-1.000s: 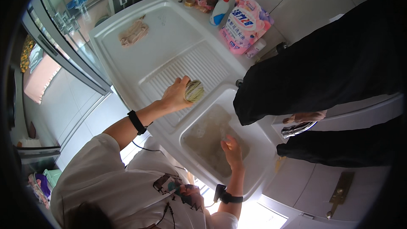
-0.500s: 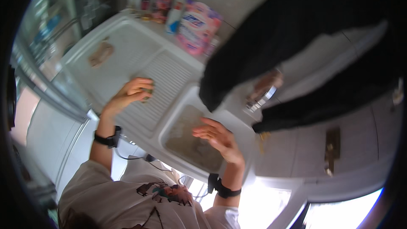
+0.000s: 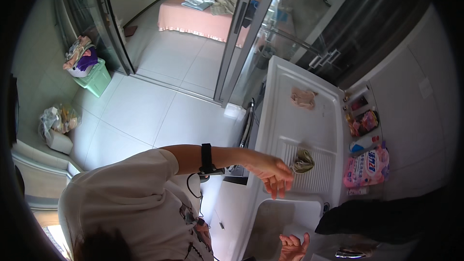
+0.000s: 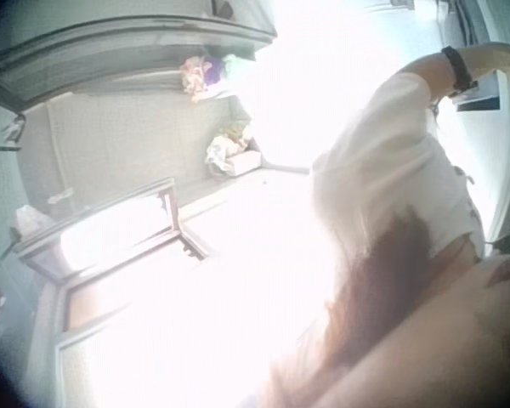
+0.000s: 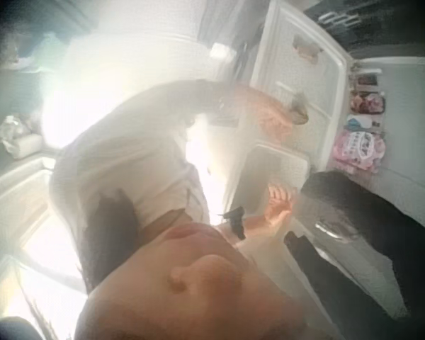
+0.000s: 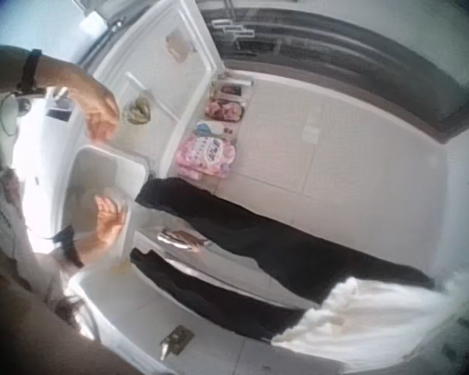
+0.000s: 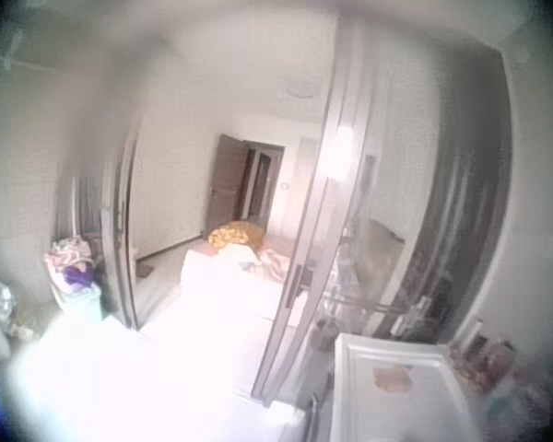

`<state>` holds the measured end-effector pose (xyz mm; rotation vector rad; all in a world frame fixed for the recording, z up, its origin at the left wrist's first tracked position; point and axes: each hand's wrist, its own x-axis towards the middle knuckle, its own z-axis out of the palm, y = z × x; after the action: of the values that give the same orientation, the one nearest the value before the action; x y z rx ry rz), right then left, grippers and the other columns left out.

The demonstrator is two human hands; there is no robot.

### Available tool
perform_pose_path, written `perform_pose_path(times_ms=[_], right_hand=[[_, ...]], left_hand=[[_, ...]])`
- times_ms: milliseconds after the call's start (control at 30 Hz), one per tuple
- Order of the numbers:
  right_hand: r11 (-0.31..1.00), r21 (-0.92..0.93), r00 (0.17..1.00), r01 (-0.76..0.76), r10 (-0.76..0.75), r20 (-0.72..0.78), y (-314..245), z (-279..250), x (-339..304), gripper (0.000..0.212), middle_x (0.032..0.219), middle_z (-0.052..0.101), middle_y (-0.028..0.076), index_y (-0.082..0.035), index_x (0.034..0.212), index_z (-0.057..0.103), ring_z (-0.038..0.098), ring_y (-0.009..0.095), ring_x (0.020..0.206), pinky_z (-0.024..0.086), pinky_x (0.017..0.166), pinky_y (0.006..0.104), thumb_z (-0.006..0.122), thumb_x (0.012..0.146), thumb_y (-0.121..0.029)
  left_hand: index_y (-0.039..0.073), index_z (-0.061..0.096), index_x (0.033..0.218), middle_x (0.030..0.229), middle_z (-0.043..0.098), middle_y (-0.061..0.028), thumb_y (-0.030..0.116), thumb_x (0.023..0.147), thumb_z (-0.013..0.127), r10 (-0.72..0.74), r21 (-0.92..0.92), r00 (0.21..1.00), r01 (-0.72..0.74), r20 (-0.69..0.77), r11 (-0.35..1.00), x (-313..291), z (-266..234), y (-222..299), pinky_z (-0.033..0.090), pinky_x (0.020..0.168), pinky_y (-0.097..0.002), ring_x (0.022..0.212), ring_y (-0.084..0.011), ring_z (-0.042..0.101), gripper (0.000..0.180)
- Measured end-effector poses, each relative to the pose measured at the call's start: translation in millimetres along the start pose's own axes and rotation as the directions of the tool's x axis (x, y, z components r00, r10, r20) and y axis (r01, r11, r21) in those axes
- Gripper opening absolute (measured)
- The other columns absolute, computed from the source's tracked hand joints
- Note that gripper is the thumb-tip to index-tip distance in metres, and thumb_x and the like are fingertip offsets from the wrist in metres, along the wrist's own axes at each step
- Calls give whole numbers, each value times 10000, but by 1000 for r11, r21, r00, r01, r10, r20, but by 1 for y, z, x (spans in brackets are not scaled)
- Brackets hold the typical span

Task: The person wipes the floor with a cloth, then moves to a sink to wash and rinse the cloth under running water. After wringing it out, the person dries their hands with a towel and applies lotion to their hands.

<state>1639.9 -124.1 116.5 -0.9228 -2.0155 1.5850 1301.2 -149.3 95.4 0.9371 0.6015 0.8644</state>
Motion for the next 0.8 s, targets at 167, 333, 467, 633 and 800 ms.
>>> perform_pose_path(times_ms=[167, 333, 467, 633, 800], right_hand=[[950, -311, 999, -31, 19, -42, -5, 61, 51, 449, 1148, 606, 139, -11, 1252, 520, 568, 201, 1073, 420, 933, 346, 626, 872, -225], [871, -474, 986, 127, -163, -36, -17, 142, 129, 438, 1132, 610, 139, 0, 1248, 519, 571, 199, 1058, 422, 929, 338, 617, 879, -215], [816, -530, 966, 231, -259, 22, -41, 225, 198, 429, 1118, 614, 139, 10, 1245, 518, 574, 198, 1047, 424, 925, 331, 609, 885, -208], [776, -528, 938, 345, -305, 164, -70, 347, 268, 419, 1101, 618, 139, 21, 1240, 516, 578, 196, 1032, 426, 920, 323, 599, 893, -198], [766, -455, 877, 454, -292, 383, -91, 470, 334, 408, 1085, 622, 139, 33, 1236, 514, 581, 195, 1017, 428, 915, 314, 590, 901, -188]], left_hand=[[57, 451, 1255, 1115, 583, -147, 524, 842, 569, -30, 839, 839, 544, -543, 21, -66, -25, -48, 186, 1019, -636, 1174, -335, 485, 635], [77, 461, 1256, 1151, 543, -155, 438, 799, 659, 241, 803, 766, 573, -596, 164, -163, -56, -50, 199, 1038, -589, 1146, -318, 500, 615], [68, 465, 1247, 1177, 536, -164, 417, 772, 689, 209, 689, 656, 679, -725, 254, -274, -84, -45, 219, 1035, -577, 1170, -321, 486, 630], [53, 453, 1257, 1199, 522, -176, 408, 800, 669, 180, 419, 381, 857, -907, 301, -446, -105, -62, 216, 1039, -601, 1207, -331, 454, 618], [49, 442, 1267, 1194, 524, -173, 426, 832, 639, 138, 135, 76, 861, -988, 490, -583, -89, -94, 238, 1056, -556, 1179, -340, 475, 609]])
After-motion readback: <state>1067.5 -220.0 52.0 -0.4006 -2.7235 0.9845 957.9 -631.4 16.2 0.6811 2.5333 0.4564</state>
